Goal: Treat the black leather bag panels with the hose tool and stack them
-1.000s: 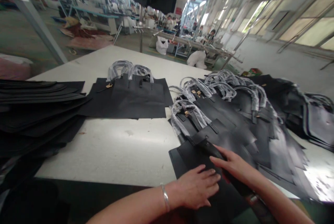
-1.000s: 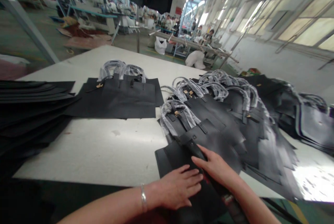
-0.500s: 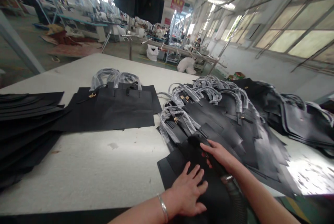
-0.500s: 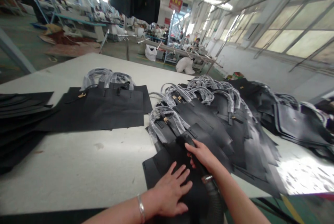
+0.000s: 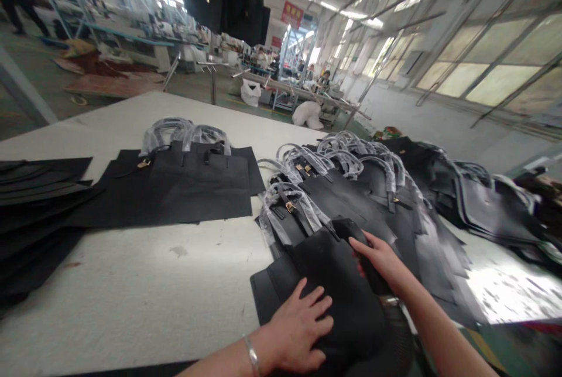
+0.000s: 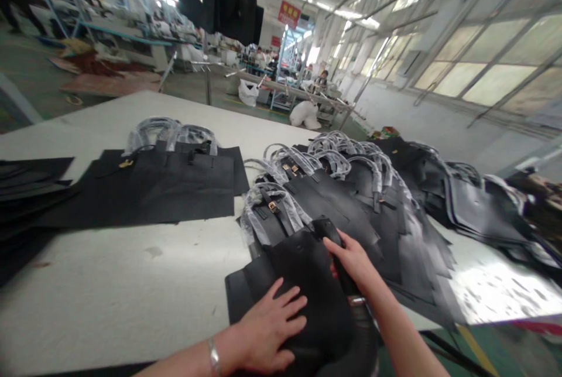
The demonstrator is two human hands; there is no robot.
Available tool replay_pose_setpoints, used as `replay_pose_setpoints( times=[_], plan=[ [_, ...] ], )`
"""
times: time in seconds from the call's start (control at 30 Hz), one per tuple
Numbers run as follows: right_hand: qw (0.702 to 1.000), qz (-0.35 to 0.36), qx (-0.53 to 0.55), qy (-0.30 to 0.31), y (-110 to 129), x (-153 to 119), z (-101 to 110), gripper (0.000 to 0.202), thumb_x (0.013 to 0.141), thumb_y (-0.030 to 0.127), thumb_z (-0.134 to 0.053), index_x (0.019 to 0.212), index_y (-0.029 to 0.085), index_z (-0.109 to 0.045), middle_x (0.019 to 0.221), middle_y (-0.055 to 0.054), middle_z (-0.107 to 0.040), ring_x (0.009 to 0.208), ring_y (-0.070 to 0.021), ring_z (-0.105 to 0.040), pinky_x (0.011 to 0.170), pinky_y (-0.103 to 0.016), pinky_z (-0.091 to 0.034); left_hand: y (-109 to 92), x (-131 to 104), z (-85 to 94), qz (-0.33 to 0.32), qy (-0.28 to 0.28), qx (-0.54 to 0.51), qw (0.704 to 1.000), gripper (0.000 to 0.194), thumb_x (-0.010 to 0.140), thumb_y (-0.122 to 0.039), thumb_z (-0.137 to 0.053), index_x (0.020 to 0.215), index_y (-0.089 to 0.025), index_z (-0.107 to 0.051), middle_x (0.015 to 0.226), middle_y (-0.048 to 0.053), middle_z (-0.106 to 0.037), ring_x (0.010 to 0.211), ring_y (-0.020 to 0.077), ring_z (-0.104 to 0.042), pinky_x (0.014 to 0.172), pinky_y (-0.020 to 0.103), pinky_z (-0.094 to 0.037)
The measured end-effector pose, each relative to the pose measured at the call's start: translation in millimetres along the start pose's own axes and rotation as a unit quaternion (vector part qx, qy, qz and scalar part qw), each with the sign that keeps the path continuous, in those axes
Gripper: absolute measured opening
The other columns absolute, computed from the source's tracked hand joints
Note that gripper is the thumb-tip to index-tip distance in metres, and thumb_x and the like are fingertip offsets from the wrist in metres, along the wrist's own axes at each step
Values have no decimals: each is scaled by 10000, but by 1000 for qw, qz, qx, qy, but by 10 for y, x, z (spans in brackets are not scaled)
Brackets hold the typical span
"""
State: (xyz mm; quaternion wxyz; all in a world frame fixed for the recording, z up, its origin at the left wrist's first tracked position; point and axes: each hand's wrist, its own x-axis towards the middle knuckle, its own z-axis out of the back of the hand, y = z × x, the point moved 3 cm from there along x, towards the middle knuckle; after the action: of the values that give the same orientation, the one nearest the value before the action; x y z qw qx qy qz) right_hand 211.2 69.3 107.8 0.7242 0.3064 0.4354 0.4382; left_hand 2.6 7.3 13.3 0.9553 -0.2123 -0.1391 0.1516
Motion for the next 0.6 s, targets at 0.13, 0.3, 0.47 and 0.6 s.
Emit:
replay_pose_setpoints(
  times=[0.13, 0.3, 0.47, 0.6],
  plan=[
    [999, -37, -1, 39, -71, -54, 75, 346, 792, 465, -644, 1010, 210, -561, 600, 58, -558, 379, -119, -537, 349, -240, -450, 26, -135, 69, -16, 8, -7, 1000, 421, 905, -471, -487, 1214, -197, -569, 1460, 89, -445, 1403, 321, -301, 1152, 608, -97],
    [999, -25, 15, 22, -63, 126, -89, 331, 776, 445, -672, 988, 206, -587, 587, 59, -552, 382, -122, -535, 353, -245, -453, 65, -244, 152, -27, 25, -18, 999, 373, 898, -440, -514, 1192, -218, -576, 1429, 66, -481, 1389, 306, -329, 1158, 593, -97],
    [998, -2, 39, -45, -47, 162, 163, 308, 835, 471, -605, 1016, 235, -524, 629, 75, -533, 429, -96, -541, 406, -220, -480, 93, -388, 261, -18, 36, -28, 999, 338, 869, -400, -560, 1161, -233, -586, 1398, 50, -512, 1374, 294, -355, 1168, 570, -87],
    [999, -41, 35, 10, -185, -7, 340, 339, 796, 477, -655, 989, 216, -558, 605, 54, -556, 389, -118, -541, 347, -235, -451, 148, -480, 306, -18, 36, -52, 998, 257, 854, -345, -578, 1086, -236, -597, 1360, 26, -548, 1365, 269, -375, 1181, 540, -48]
  ],
)
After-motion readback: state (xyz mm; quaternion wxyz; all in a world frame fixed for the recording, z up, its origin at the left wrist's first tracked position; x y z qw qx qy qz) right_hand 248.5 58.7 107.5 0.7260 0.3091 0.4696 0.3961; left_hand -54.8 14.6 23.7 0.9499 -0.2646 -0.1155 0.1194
